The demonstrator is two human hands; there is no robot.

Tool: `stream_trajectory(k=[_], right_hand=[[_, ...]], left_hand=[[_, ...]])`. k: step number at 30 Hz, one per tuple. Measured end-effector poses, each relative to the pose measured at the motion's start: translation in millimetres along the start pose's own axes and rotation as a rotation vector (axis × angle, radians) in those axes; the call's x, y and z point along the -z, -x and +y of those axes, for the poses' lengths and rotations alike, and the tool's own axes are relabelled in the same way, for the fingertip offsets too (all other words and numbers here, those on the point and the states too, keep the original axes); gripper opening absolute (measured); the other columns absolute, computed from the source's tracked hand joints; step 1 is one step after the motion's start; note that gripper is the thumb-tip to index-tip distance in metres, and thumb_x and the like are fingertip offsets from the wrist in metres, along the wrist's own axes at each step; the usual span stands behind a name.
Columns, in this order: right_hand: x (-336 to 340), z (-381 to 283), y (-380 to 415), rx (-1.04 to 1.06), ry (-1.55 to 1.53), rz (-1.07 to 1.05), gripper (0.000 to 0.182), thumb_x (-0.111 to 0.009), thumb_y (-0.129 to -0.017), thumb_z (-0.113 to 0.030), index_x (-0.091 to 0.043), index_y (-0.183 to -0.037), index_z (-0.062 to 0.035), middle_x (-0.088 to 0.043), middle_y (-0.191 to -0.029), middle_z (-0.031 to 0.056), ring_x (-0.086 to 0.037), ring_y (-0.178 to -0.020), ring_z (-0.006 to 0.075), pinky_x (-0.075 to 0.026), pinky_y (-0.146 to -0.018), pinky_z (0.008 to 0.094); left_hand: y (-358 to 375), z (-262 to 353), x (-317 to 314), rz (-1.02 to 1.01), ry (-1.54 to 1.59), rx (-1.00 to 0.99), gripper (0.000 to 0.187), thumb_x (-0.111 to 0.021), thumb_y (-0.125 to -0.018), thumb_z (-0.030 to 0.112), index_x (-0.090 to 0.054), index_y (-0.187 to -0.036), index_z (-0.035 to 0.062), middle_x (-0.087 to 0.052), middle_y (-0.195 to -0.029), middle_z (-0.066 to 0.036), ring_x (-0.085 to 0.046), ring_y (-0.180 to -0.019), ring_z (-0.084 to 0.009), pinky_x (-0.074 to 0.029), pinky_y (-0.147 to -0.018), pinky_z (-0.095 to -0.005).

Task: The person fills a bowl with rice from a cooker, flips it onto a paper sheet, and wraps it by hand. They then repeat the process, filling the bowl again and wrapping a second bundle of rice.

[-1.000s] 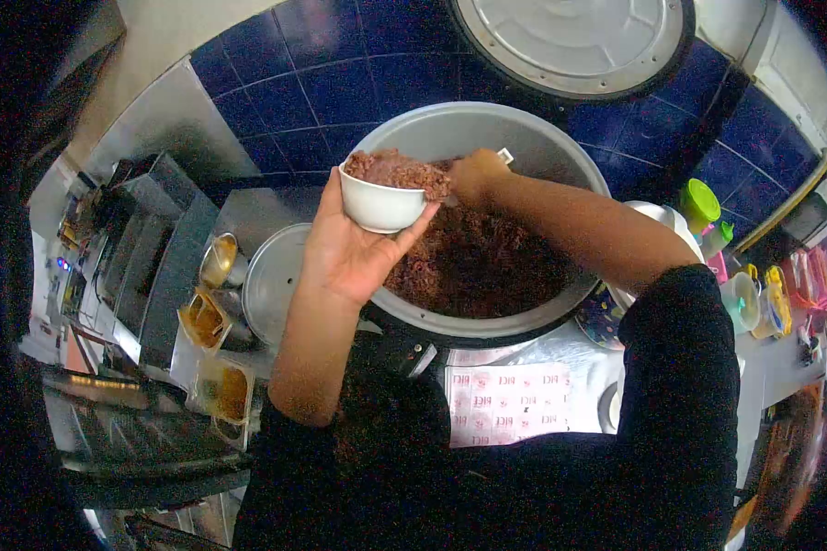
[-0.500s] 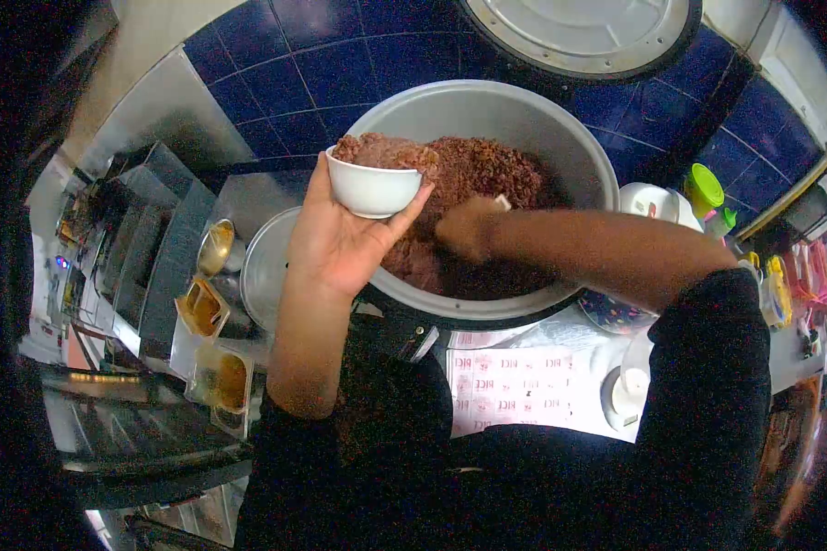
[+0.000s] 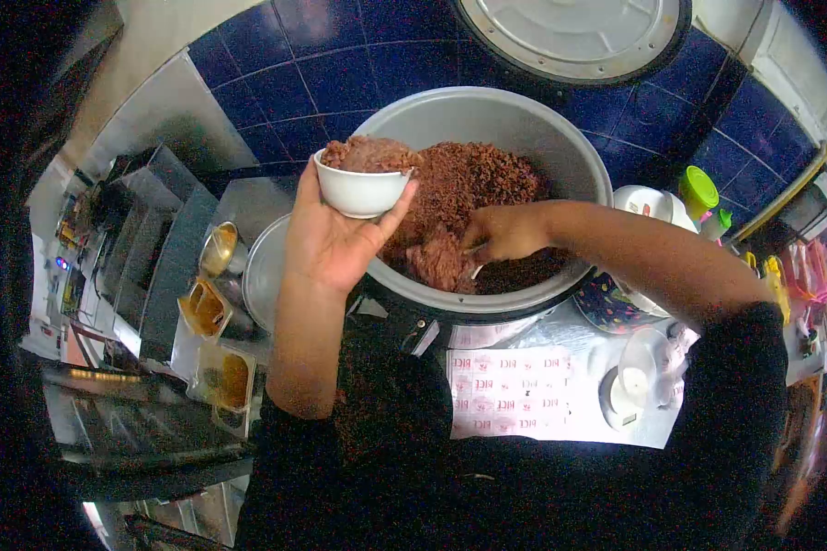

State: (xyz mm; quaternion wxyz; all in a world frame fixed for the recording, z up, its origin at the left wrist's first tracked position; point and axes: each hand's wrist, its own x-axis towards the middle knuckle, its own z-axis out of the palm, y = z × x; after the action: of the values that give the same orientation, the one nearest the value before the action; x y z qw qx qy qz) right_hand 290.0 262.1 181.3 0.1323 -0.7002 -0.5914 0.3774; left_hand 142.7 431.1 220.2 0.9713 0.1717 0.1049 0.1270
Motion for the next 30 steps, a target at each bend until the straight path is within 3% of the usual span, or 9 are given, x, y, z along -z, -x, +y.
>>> stream_trajectory(k=[6,8,11,12,15,18,22,27,30], right_hand=[[35.5,8.5,43.2,-0.118,0.161,0.171,0.022,-0.058,-0.085,-0.019,-0.062,-0.089,0.0017,-0.056,-0.068,0.0139,-0.049,-0.063,0.0178,-0.042,-0.063,0.0360],[46.4,-7.8,62.1,-0.248,0.205,0.439,0.022,-0.055,-0.082,-0.018,-0.066,-0.090,-0.0005,-0.065,-0.078,0.0214,-0.063,-0.068,0.0275,-0.048,-0.068,0.0431],[50.4,-40.0,74.4,-0.410,0.468,0.735,0.021,-0.054,-0.081,-0.016,-0.066,-0.088,-0.0002,-0.064,-0.079,0.0223,-0.066,-0.077,0.0318,-0.051,-0.071,0.0433],[52.5,-59.9,76.8,-0.541,0.566,0.690,0.028,-0.056,-0.081,-0.014,-0.066,-0.106,-0.0071,-0.065,-0.086,0.0228,-0.065,-0.084,0.0355,-0.052,-0.070,0.0420],[24.2,-92.7,65.4,-0.710,0.867,0.834,0.038,-0.056,-0.080,-0.013,-0.061,-0.117,-0.0107,-0.065,-0.083,0.0188,-0.067,-0.077,0.0295,-0.053,-0.065,0.0385],[-22.5,-96.3,49.4,-0.546,1.164,1.088,0.052,-0.055,-0.078,-0.014,-0.050,-0.128,-0.0056,-0.056,-0.086,0.0062,-0.061,-0.073,0.0190,-0.050,-0.058,0.0314],[-43.1,-91.4,43.1,-0.499,1.342,1.186,0.058,-0.056,-0.074,-0.017,-0.049,-0.131,-0.0061,-0.049,-0.083,0.0018,-0.051,-0.076,0.0143,-0.042,-0.056,0.0252],[-27.3,-54.7,55.1,-0.561,1.370,1.048,0.048,-0.054,-0.079,-0.018,-0.054,-0.125,-0.0061,-0.056,-0.087,0.0035,-0.054,-0.081,0.0167,-0.044,-0.064,0.0286],[-6.1,-46.9,72.1,-0.524,1.206,1.209,0.046,-0.054,-0.079,-0.015,-0.054,-0.125,-0.0104,-0.057,-0.086,0.0051,-0.059,-0.078,0.0204,-0.048,-0.062,0.0350]], left_hand=[[4.0,0.5,-2.8,0.026,-0.043,-0.075,0.045,-0.049,-0.092,0.046,-0.050,-0.120,0.0114,-0.052,-0.125,-0.014,-0.049,-0.116,-0.0336,-0.044,-0.095,-0.0529],[3.4,-6.5,-4.4,0.023,-0.113,-0.060,0.052,-0.049,-0.090,0.051,-0.046,-0.125,0.0128,-0.049,-0.127,-0.013,-0.047,-0.117,-0.0312,-0.043,-0.094,-0.0496],[1.5,-24.3,-7.1,0.031,-0.212,-0.046,0.061,-0.049,-0.089,0.057,-0.039,-0.132,0.0155,-0.044,-0.132,-0.011,-0.044,-0.120,-0.0286,-0.041,-0.095,-0.0470],[-2.0,-30.8,-5.4,0.029,-0.242,0.003,0.061,-0.049,-0.089,0.057,-0.039,-0.132,0.0159,-0.044,-0.132,-0.010,-0.044,-0.120,-0.0285,-0.040,-0.095,-0.0478],[-4.7,-47.7,-13.9,0.013,-0.255,0.089,0.058,-0.046,-0.091,0.057,-0.039,-0.132,0.0164,-0.045,-0.132,-0.009,-0.045,-0.119,-0.0286,-0.039,-0.095,-0.0501],[-14.0,-56.0,-14.8,-0.011,-0.289,0.103,0.052,-0.035,-0.095,0.055,-0.041,-0.132,0.0179,-0.047,-0.131,-0.008,-0.046,-0.119,-0.0286,-0.038,-0.095,-0.0540],[-9.3,-65.2,-28.1,0.027,-0.249,0.085,0.050,-0.024,-0.099,0.049,-0.040,-0.135,0.0182,-0.045,-0.136,-0.007,-0.039,-0.128,-0.0289,-0.028,-0.102,-0.0616],[-9.6,-73.0,-25.9,0.015,-0.227,0.079,0.051,-0.029,-0.097,0.051,-0.041,-0.133,0.0164,-0.046,-0.134,-0.009,-0.043,-0.124,-0.0290,-0.037,-0.098,-0.0565],[-14.2,-68.2,-24.3,-0.056,-0.146,0.056,0.051,-0.034,-0.096,0.051,-0.042,-0.131,0.0151,-0.046,-0.132,-0.010,-0.046,-0.121,-0.0304,-0.043,-0.095,-0.0526]])
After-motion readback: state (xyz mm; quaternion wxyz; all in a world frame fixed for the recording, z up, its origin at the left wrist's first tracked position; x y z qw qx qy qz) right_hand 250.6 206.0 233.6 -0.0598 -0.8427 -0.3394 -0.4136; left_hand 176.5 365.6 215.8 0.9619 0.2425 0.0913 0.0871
